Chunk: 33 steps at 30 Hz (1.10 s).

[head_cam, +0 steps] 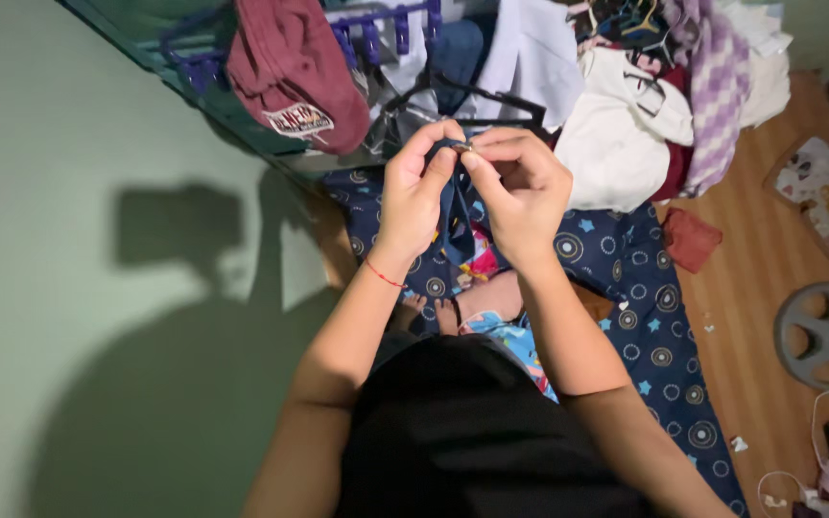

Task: The person picks up and folds items of clothing before hanging them on a multi-clip laundry hanger and placing them in a drawer.

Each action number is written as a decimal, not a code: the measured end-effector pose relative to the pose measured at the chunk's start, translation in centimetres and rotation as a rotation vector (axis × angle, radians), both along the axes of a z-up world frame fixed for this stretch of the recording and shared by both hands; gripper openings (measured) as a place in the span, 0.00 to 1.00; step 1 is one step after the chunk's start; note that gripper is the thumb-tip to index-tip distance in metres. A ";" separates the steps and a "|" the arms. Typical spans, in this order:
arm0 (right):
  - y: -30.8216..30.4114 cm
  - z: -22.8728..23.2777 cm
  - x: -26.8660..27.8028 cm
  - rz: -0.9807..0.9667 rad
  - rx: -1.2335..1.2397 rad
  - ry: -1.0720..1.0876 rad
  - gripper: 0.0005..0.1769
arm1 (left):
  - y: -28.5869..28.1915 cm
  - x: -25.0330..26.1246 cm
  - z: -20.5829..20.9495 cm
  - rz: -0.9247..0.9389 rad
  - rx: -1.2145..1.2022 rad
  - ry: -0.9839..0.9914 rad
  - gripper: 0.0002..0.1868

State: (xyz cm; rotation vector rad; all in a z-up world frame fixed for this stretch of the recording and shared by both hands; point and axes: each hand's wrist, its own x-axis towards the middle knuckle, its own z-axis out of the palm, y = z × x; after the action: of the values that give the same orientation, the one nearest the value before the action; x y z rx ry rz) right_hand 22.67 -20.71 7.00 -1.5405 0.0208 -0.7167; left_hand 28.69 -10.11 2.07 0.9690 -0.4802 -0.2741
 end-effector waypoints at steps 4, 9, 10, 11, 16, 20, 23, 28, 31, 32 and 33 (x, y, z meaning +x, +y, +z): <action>-0.5 1.3 0.7 -0.115 -0.405 -0.064 0.06 | 1.0 1.4 2.2 0.190 0.273 -0.263 0.06; -0.2 2.0 1.1 -0.220 -0.477 -0.016 0.06 | 1.2 2.1 4.7 0.307 0.372 -0.483 0.05; -0.3 2.1 1.2 -0.231 -0.495 -0.035 0.05 | 1.2 2.1 5.0 0.320 0.402 -0.511 0.06; -0.2 2.1 1.3 -0.242 -0.511 -0.057 0.05 | 1.3 2.2 5.4 0.334 0.435 -0.542 0.08; -0.4 2.0 1.9 -0.278 -0.629 -0.163 0.06 | 1.7 2.4 6.5 0.296 0.429 -0.589 0.13; -0.1 2.2 2.1 -0.264 -0.561 -0.064 0.06 | 2.1 3.0 6.7 0.305 0.446 -0.602 0.11; 0.3 2.6 1.8 -0.219 -0.436 0.036 0.06 | 2.2 3.3 6.6 0.298 0.445 -0.587 0.07; 0.7 2.7 1.9 -0.145 -0.275 0.097 0.04 | 2.3 3.8 5.5 0.210 0.334 -0.493 0.04; 0.5 2.2 2.1 -0.095 -0.170 0.118 0.04 | 2.2 3.8 4.1 0.110 0.275 -0.315 0.08; 0.4 2.1 2.1 -0.077 -0.143 0.122 0.03 | 2.0 3.7 3.6 0.056 0.232 -0.213 0.09; 0.2 2.0 2.2 -0.049 -0.136 0.104 0.03 | 1.8 3.7 3.1 0.000 0.188 -0.112 0.10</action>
State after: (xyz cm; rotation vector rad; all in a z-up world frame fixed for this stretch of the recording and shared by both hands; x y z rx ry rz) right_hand 24.85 -20.46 9.00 -1.7116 0.0891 -0.6874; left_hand 32.40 -8.29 5.20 1.1718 -0.5644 -0.2689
